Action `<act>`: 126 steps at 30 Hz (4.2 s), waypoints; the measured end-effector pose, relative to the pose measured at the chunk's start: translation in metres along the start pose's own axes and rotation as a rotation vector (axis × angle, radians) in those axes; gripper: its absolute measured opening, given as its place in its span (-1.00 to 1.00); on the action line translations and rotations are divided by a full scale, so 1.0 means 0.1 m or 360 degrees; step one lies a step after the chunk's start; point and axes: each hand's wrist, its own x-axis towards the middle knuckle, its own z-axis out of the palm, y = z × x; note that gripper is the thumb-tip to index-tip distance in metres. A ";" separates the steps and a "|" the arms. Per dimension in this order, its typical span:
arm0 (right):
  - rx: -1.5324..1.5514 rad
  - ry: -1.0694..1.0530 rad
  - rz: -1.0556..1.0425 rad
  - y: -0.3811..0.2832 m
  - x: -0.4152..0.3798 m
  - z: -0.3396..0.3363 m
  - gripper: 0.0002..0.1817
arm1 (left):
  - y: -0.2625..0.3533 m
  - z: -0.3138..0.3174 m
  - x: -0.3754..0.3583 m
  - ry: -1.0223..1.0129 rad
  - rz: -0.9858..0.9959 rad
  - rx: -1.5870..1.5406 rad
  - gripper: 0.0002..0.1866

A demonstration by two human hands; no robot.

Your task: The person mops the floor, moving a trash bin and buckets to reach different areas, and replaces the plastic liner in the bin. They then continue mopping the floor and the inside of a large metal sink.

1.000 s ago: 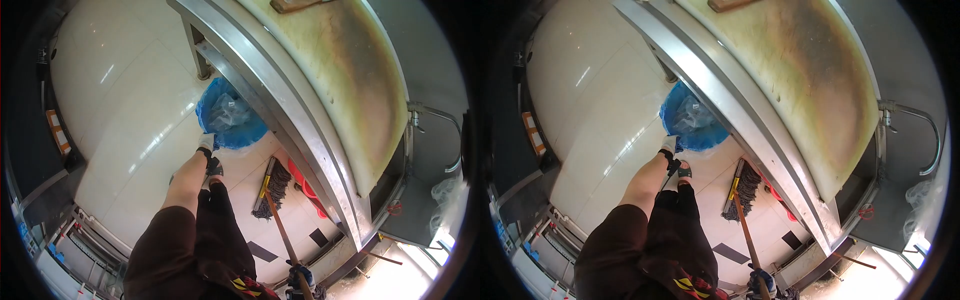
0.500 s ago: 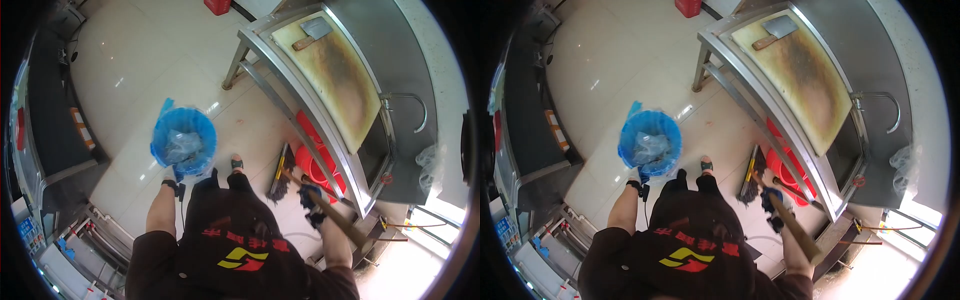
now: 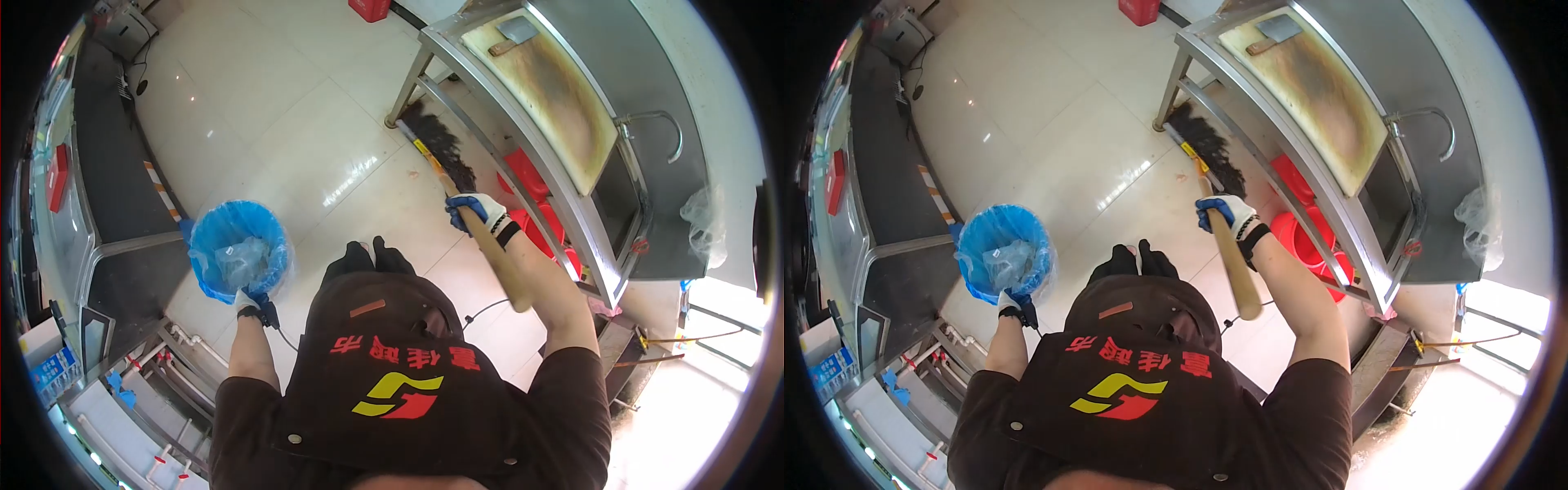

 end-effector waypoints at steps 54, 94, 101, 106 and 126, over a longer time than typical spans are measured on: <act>-0.0971 0.0964 0.0143 7.44 -1.87 -1.15 -0.39 | -0.84 0.65 -2.09 -0.0501 0.0730 0.0554 -0.76; -0.0983 0.1060 0.0108 7.50 -2.48 -0.53 -0.41 | -0.49 0.68 -1.44 -0.0792 0.0686 0.0752 -0.78; -0.0858 0.1092 0.0117 5.50 -1.59 -1.00 -0.54 | -0.37 0.85 -1.49 -0.0354 0.0228 0.0404 -0.78; -0.0575 0.1010 0.0282 3.86 -0.39 -1.53 -0.53 | -0.33 1.01 -1.74 -0.0195 0.0223 0.0523 -0.79; -0.1028 0.1298 0.0040 7.89 -3.01 -0.16 -0.40 | -0.58 1.79 -1.09 -0.0376 0.0303 0.0889 -0.64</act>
